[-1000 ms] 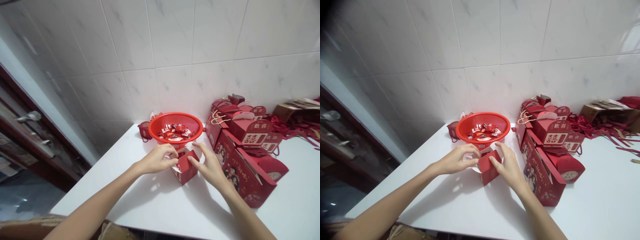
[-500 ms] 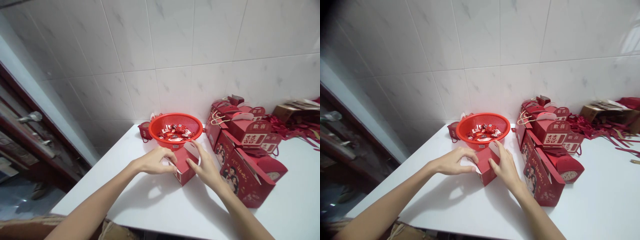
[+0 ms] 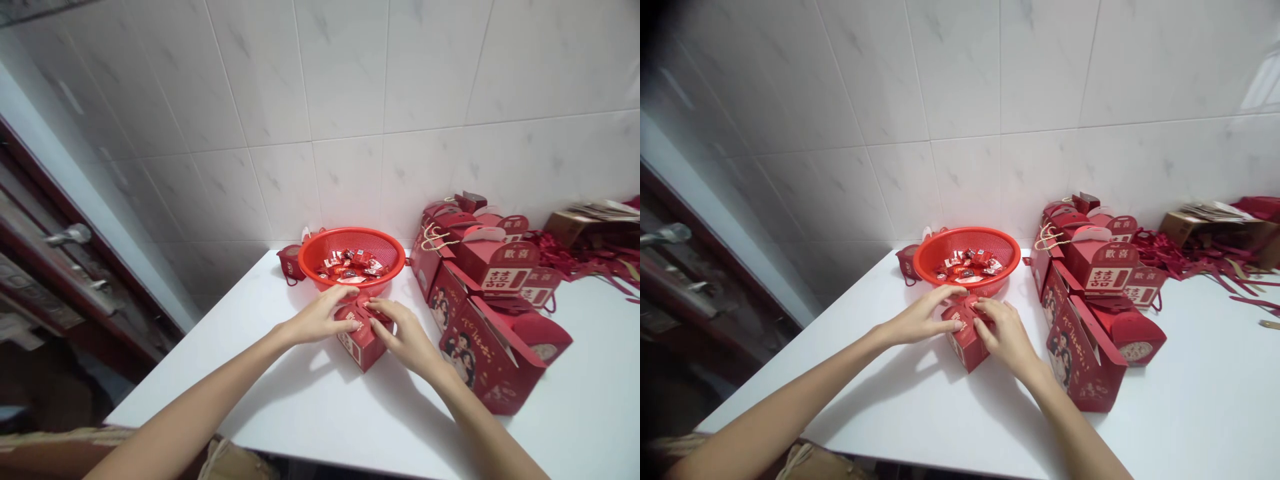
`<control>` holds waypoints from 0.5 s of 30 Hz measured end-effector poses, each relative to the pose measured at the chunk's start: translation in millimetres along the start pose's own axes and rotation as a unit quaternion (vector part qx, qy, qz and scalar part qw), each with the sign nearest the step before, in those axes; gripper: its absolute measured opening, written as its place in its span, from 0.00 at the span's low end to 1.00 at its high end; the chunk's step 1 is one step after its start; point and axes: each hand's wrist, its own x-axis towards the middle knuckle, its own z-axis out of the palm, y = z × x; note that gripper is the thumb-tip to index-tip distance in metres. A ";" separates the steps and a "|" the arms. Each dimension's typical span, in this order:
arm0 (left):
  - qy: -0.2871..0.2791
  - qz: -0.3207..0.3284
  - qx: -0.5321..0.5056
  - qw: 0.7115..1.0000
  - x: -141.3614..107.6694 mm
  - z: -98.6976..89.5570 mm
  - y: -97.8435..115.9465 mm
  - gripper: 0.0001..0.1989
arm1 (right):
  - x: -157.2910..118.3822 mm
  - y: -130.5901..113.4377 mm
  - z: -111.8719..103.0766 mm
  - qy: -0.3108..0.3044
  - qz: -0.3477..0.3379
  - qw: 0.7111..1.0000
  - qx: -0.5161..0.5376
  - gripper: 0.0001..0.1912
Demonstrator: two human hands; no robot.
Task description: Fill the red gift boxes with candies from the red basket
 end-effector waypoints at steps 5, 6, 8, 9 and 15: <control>-0.054 0.016 -0.042 0.998 1.1 0.8 -5.8 0.29 | -0.1 -2.7 -0.8 -0.031 -0.036 0.999 -0.001 0.18; -0.064 0.018 -0.045 0.997 1.6 0.3 -5.6 0.28 | -0.2 -2.7 -1.0 -0.036 -0.041 0.998 0.001 0.20; -0.073 0.014 -0.046 0.996 2.4 -0.8 -4.5 0.26 | -0.5 -2.4 -1.4 -0.040 -0.044 0.998 0.001 0.21; -0.074 0.007 -0.043 0.996 2.5 -1.1 -3.7 0.25 | -0.7 -2.2 -1.4 -0.040 -0.042 0.998 -0.001 0.21; -0.040 -0.079 -0.014 0.996 0.1 3.3 0.5 0.24 | -0.9 -8.8 -3.8 -0.026 -0.020 0.999 -0.023 0.18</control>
